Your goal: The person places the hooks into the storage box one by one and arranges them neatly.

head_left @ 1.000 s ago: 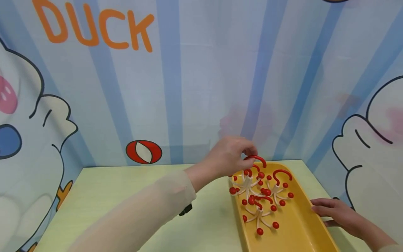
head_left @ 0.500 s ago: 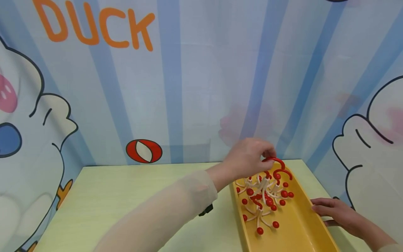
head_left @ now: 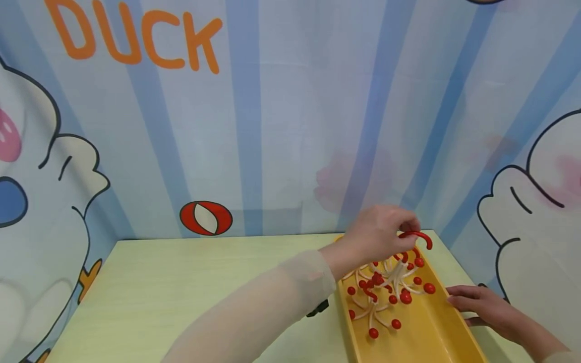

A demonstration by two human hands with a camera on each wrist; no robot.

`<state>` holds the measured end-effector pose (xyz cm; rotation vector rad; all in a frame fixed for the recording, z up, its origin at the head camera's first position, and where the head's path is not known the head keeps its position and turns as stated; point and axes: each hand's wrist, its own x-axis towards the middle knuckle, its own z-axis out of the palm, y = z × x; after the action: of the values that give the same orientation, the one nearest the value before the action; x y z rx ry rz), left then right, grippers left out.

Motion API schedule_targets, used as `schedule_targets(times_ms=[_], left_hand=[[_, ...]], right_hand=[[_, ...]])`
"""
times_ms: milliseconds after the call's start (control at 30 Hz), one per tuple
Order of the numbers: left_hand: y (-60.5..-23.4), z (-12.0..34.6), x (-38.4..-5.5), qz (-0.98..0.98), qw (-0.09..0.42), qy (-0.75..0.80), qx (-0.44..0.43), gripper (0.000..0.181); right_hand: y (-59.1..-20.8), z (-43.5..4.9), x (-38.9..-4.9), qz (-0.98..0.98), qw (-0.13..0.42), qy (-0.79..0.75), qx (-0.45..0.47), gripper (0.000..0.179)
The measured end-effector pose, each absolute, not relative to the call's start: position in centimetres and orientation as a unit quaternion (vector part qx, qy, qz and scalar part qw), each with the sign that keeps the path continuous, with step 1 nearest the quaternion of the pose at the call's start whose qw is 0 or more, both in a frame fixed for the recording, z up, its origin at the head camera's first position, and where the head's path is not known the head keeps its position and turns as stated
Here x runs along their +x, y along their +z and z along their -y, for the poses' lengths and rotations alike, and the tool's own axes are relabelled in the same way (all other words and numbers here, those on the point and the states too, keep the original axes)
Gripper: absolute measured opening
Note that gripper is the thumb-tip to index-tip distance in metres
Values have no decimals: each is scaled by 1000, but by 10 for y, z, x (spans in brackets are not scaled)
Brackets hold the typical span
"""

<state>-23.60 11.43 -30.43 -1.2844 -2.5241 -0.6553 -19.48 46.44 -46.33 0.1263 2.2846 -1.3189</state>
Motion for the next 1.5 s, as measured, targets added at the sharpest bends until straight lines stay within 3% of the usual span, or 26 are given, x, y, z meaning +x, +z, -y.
schedule_targets(times_ms=[633,1033,1500], left_hand=[[-333,-153,-225,820,132,-252,-496,10],[-372,-168,-224,831,106,-313,-447,9],[-395,-182,-226,841,88,-331,-420,8]], right_hand=[[-465,-469,-193,-831,250,-496,42,61],[-464,-470,-193,-822,256,-509,19,52],[-463,-470,-192,-833,241,-497,29,60]])
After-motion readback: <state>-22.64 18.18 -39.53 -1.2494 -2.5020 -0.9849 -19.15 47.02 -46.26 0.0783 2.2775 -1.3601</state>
